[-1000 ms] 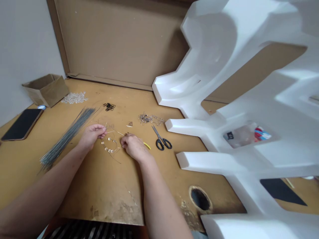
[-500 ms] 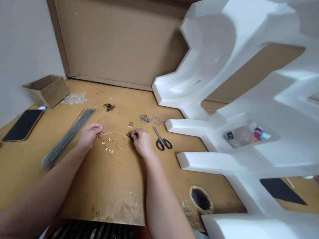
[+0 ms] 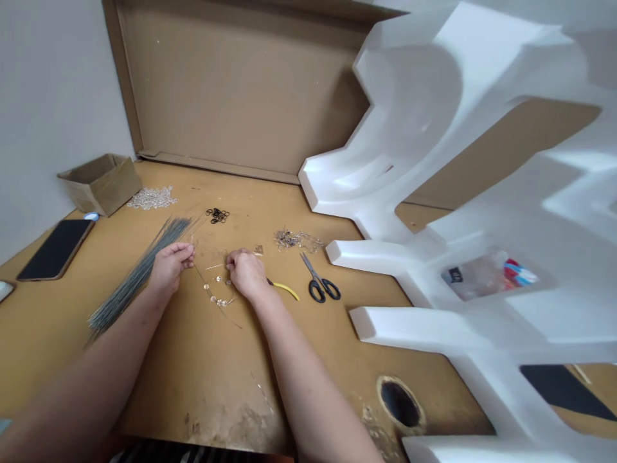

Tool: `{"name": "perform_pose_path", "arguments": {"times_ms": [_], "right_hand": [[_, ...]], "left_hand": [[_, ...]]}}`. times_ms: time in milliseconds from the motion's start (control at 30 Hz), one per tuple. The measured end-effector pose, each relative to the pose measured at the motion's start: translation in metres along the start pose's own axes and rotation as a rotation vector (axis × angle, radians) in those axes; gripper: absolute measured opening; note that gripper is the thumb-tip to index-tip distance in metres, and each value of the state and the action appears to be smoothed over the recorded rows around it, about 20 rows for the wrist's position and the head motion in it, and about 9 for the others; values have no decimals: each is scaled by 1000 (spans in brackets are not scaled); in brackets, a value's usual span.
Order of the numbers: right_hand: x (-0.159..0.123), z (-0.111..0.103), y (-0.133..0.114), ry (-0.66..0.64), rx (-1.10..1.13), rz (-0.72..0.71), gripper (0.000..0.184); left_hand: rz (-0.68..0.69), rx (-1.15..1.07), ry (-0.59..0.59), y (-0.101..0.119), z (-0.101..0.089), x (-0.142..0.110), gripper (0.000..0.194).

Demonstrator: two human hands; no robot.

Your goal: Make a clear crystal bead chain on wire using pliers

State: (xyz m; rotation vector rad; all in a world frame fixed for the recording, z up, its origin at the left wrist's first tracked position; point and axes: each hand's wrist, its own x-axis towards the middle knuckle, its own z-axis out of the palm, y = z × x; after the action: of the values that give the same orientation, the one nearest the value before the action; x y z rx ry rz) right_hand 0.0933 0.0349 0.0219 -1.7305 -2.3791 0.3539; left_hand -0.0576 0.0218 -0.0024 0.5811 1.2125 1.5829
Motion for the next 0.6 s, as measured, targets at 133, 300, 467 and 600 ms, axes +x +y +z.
{"name": "perform_pose_path", "arguments": {"times_ms": [133,300,467,600], "right_hand": [[12,3,-9,-63,-63,-72,13],[19,4,-15,-105,-120,-231,14],[19,6,-12,-4,35,-112,17],[16,8,-8,140,419,35,10]], "left_hand": [[-34,5,-14,-1,3,-1,20],[-47,15,-69,-1,5,-3,19],[-67,-15,-87,0,5,-4,18],[-99,-67,-127,0,7,-9,18]]}}
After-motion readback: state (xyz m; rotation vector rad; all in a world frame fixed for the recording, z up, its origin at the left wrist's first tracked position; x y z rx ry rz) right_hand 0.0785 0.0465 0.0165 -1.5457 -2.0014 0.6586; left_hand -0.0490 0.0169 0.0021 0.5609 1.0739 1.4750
